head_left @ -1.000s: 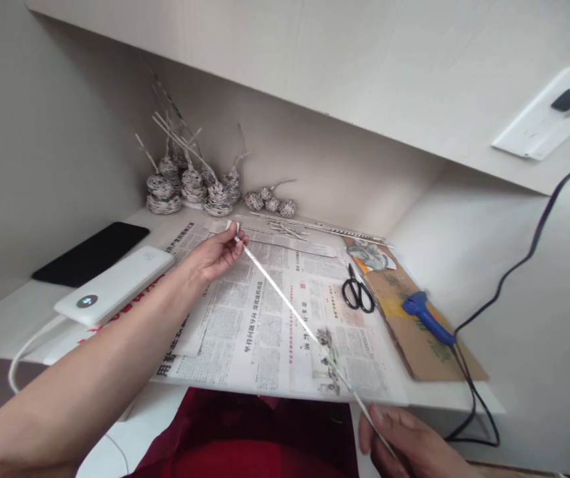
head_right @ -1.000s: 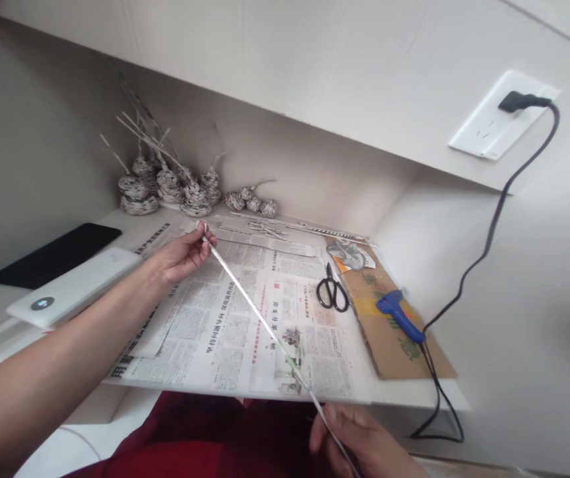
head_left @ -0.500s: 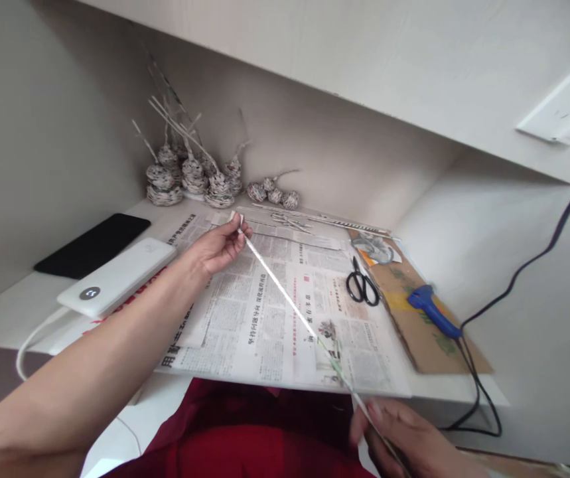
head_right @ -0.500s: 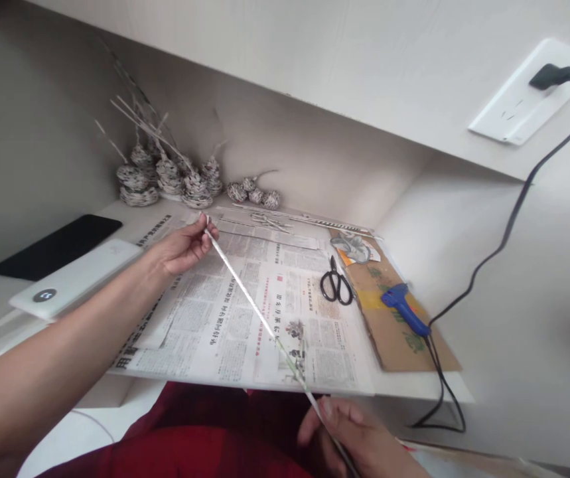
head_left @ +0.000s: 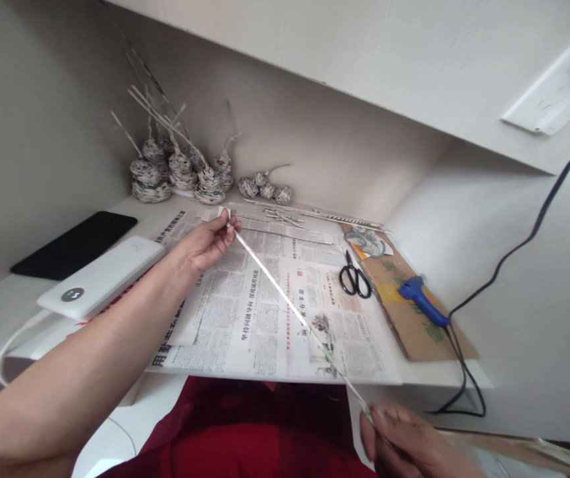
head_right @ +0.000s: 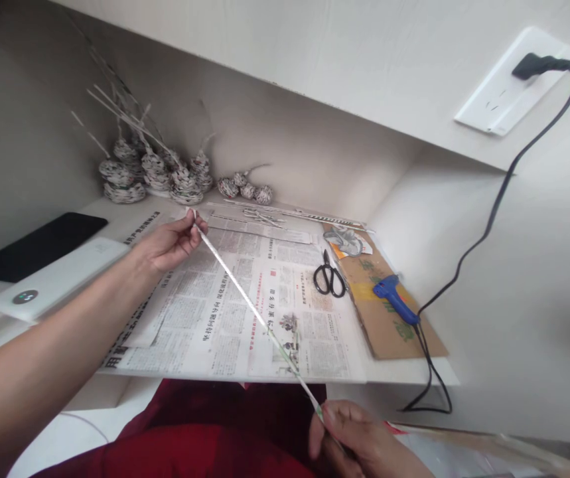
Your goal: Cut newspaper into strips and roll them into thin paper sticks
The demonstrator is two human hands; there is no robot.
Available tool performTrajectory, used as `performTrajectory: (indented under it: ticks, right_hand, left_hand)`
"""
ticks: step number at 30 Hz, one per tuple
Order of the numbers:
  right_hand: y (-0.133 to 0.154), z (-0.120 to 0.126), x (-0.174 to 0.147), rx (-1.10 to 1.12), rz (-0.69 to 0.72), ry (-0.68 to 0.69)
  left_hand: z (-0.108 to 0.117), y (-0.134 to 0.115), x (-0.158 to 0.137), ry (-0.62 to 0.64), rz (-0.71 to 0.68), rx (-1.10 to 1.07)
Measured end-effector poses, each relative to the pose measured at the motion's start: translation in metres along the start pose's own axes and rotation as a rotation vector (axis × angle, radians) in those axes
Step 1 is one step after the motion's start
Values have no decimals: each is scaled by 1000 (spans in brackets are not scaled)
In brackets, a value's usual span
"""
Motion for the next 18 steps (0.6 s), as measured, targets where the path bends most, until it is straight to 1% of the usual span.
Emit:
performTrajectory:
  ticks: [2,4,5,6,7,8,9,10,12,13,14,15,16,17,18]
  right_hand:
    - [13,17,1,-220,101,-172]
    - [45,38,-8,-509,316,-392]
    - [61,44,-16,-638,434,-479]
    - [73,49,-23,-732,525,-538]
    - [78,53,-27,-780,562,-562]
    - [77,57,-28,-775,545,-555]
    - [67,61,-25,-723,462,-498]
    - [52,60,-19,-633,342,-403]
    - [15,44,-11,-391,109,-158]
    - [1,32,-10,-286,34,-51]
    - [-7,21,-9,-222,-9,29]
    - [-10,15,-9,-209,-22,68]
    - [-9,14,-7,-247,-11,52]
    - [-4,17,-6,-335,13,4]
    - [6,25,-5,-462,68,-78]
  left_hand:
    - [3,0,2,-19,1,-4]
    - [8,-1,5,-55,-16,-13]
    - [11,-2,6,-74,-28,-16]
    - [13,-3,7,-87,-38,-18]
    - [14,-4,8,-95,-47,-20]
    - [14,-5,8,-96,-53,-22]
    - [13,-6,7,-90,-53,-26]
    - [11,-6,6,-79,-50,-32]
    - [7,-6,3,-53,-34,-43]
    - [6,-6,2,-42,-28,-47]
    - [4,-6,1,-33,-22,-51]
    - [4,-5,1,-27,-19,-53]
    - [4,-5,1,-30,-20,-55]
    - [5,-5,2,-37,-25,-56]
    - [7,-5,3,-49,-31,-54]
Point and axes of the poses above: each hand's wrist, its own x-axis towards the middle knuckle, its own z-axis out of the back of the hand, y = z × x, the point moved 10 cm from there along x, towards the middle knuckle, and after that the axes turned 15 degrees about x, right-handed, at the moved point
